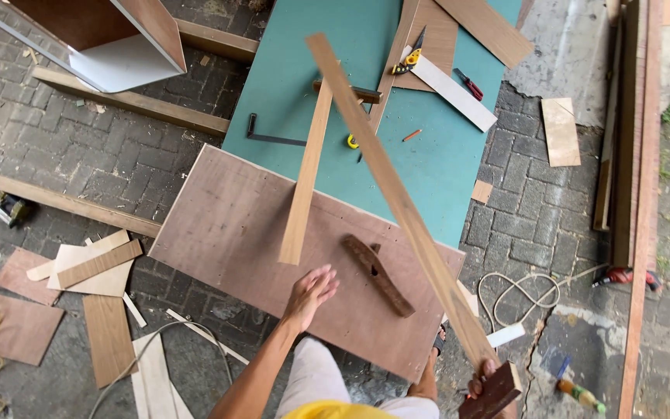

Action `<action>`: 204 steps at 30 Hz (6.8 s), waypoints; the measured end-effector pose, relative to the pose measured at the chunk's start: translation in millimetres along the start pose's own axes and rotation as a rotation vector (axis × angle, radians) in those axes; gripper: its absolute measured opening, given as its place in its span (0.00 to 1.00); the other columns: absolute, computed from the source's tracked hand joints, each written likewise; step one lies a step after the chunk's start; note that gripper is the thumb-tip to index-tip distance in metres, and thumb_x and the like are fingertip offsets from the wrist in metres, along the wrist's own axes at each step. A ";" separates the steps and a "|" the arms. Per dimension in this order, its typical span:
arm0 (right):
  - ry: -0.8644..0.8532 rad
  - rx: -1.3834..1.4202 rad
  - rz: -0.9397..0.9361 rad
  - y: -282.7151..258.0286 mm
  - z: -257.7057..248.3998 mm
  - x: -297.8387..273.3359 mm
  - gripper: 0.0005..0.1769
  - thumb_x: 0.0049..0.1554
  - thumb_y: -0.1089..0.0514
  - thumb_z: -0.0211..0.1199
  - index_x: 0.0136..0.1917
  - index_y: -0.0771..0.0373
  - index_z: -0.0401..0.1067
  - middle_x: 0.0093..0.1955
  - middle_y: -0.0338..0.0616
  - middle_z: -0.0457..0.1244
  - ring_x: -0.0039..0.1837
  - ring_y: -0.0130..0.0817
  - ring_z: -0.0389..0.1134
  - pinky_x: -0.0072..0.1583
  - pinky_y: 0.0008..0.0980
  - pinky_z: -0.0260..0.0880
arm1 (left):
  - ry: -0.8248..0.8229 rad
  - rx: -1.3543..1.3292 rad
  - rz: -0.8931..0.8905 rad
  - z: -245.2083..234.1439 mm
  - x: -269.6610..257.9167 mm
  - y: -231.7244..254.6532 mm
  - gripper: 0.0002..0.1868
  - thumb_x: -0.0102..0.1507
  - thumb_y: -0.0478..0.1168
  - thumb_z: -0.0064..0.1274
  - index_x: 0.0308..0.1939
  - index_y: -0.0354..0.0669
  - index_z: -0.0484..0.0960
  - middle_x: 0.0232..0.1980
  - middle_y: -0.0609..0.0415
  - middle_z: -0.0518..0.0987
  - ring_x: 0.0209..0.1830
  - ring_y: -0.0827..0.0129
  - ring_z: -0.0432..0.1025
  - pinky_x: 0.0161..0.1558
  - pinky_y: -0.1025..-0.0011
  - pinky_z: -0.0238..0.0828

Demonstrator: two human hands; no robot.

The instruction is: Sanding the edges of thin wood strips manually using a sanding block in a workshop.

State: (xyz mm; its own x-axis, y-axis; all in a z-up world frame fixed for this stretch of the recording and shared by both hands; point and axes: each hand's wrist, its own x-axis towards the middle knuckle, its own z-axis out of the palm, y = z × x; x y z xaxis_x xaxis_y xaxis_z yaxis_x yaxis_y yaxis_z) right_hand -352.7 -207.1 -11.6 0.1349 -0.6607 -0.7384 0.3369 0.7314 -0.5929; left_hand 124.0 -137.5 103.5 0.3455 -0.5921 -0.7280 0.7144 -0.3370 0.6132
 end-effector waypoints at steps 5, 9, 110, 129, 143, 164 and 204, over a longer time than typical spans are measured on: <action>-0.781 0.203 0.107 67.5 37.7 -39.8 0.08 0.64 0.48 0.56 0.51 0.53 0.65 0.36 0.48 0.65 0.35 0.38 0.68 0.30 0.31 0.63 | -0.166 -0.271 -0.002 -24.6 35.2 40.0 0.45 0.55 0.58 0.57 0.72 0.44 0.62 0.73 0.38 0.68 0.64 0.48 0.71 0.63 0.51 0.70; -0.023 -0.259 -0.211 68.5 171.4 -157.4 0.21 0.56 0.47 0.62 0.40 0.71 0.67 0.18 0.42 0.49 0.19 0.29 0.45 0.25 0.28 0.37 | -0.364 -0.594 0.233 -52.2 11.9 84.7 0.35 0.60 0.60 0.59 0.62 0.40 0.77 0.54 0.41 0.82 0.56 0.51 0.77 0.58 0.48 0.77; 0.214 0.123 -0.676 362.6 683.5 -302.9 0.43 0.64 0.32 0.45 0.82 0.57 0.45 0.59 0.58 0.62 0.55 0.43 0.66 0.55 0.45 0.71 | -0.899 0.667 0.292 -294.8 -51.7 252.1 0.20 0.72 0.53 0.48 0.65 0.55 0.68 0.46 0.55 0.79 0.44 0.74 0.71 0.49 0.68 0.78; 0.474 -0.152 -1.062 350.2 780.3 -385.9 0.34 0.70 0.39 0.51 0.82 0.51 0.49 0.86 0.56 0.30 0.85 0.65 0.32 0.78 0.67 0.36 | -0.996 0.911 0.591 -336.8 -180.3 376.3 0.38 0.68 0.59 0.51 0.79 0.60 0.55 0.68 0.31 0.73 0.62 0.27 0.70 0.63 0.39 0.70; 0.370 -0.128 -1.226 392.9 885.6 -377.4 0.29 0.69 0.48 0.44 0.77 0.63 0.51 0.45 0.44 0.52 0.43 0.31 0.53 0.51 0.38 0.57 | -1.029 0.824 0.716 -315.6 -122.3 474.2 0.38 0.69 0.59 0.51 0.80 0.66 0.53 0.57 0.30 0.81 0.53 0.33 0.78 0.56 0.43 0.79; 0.573 -0.182 -1.345 186.3 925.6 -358.2 0.30 0.68 0.27 0.43 0.68 0.50 0.55 0.60 0.45 0.52 0.63 0.40 0.56 0.69 0.47 0.52 | -1.430 0.798 0.635 -422.3 -64.4 496.1 0.42 0.64 0.44 0.59 0.80 0.50 0.57 0.35 0.34 0.83 0.30 0.49 0.81 0.30 0.61 0.79; 1.094 -0.099 -1.361 274.3 940.0 -362.9 0.26 0.72 0.55 0.47 0.75 0.72 0.49 0.75 0.74 0.46 0.81 0.62 0.42 0.77 0.59 0.41 | -1.505 0.793 0.806 -390.4 -69.9 475.5 0.36 0.67 0.48 0.55 0.78 0.53 0.62 0.33 0.28 0.83 0.26 0.43 0.80 0.30 0.59 0.85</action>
State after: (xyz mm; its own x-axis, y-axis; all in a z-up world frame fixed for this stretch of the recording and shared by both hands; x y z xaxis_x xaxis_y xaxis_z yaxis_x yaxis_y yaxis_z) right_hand 566.7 74.6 395.7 -0.8209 -0.3810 0.4254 -0.3922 -0.1653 -0.9049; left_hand 677.1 29.4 326.2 -0.6554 -0.6745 0.3399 0.1125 0.3578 0.9270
